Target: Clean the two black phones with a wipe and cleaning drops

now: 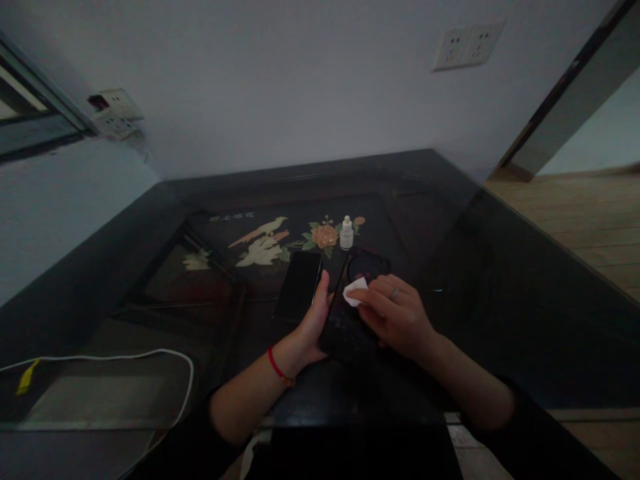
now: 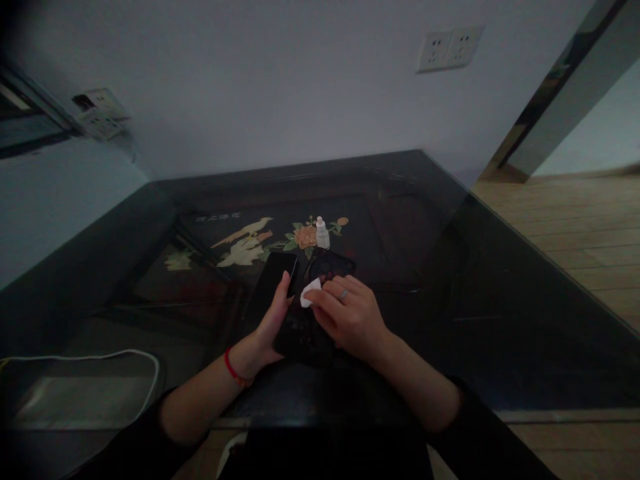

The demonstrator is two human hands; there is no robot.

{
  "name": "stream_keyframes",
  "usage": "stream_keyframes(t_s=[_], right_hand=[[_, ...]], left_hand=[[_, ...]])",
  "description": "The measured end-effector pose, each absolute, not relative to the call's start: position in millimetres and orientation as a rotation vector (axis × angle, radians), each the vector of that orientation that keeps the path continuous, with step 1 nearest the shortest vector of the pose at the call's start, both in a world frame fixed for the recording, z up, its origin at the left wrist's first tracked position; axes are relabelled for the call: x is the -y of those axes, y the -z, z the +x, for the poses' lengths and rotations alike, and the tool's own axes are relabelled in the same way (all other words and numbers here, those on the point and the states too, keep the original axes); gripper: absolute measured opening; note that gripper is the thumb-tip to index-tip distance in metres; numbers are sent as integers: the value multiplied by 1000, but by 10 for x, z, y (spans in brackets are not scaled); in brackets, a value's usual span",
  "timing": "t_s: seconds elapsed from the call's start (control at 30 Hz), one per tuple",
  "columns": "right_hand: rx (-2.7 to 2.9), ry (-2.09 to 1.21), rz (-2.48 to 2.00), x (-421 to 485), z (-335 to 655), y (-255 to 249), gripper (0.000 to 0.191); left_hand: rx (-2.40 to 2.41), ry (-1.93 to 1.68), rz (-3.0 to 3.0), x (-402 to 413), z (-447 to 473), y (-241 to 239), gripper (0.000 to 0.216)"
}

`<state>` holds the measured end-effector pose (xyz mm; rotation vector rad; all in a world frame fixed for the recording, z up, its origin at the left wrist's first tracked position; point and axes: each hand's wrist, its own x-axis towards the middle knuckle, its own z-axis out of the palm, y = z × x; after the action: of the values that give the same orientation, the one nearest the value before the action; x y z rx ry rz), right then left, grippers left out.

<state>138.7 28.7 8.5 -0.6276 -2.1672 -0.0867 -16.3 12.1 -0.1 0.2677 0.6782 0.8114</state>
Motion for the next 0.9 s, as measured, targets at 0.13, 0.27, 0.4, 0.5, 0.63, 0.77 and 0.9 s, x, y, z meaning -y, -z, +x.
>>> stream_keyframes(t_s=[0.13,0.27,0.4,0.5,0.63,0.77,0.9], right_hand=[[2298,67,-287,-159,1296,-104,17],[2289,83,-281,-177,1308,-91,15],[2101,45,-735,-358,1446,-67,17],[2109,7,-725,-356,1464,-88,16],[2325,-17,-299,-166,1354,-128,17],[2318,-16,-254,-125,1340,-130,17],[2115,1,-615,-287,1459,-135,14]], left_hand=[[-633,-849,306,-167,-181,-49,83],[-622,-902,296,-214,-232,-88,84],[-638,-868,251,-222,-267,-92,77],[-621,-868,253,-224,-271,-92,76],[-536,-934,297,-256,-289,-93,83],[-428,-964,276,-289,-326,-67,84],[-437,-883,283,-276,-358,-16,86]])
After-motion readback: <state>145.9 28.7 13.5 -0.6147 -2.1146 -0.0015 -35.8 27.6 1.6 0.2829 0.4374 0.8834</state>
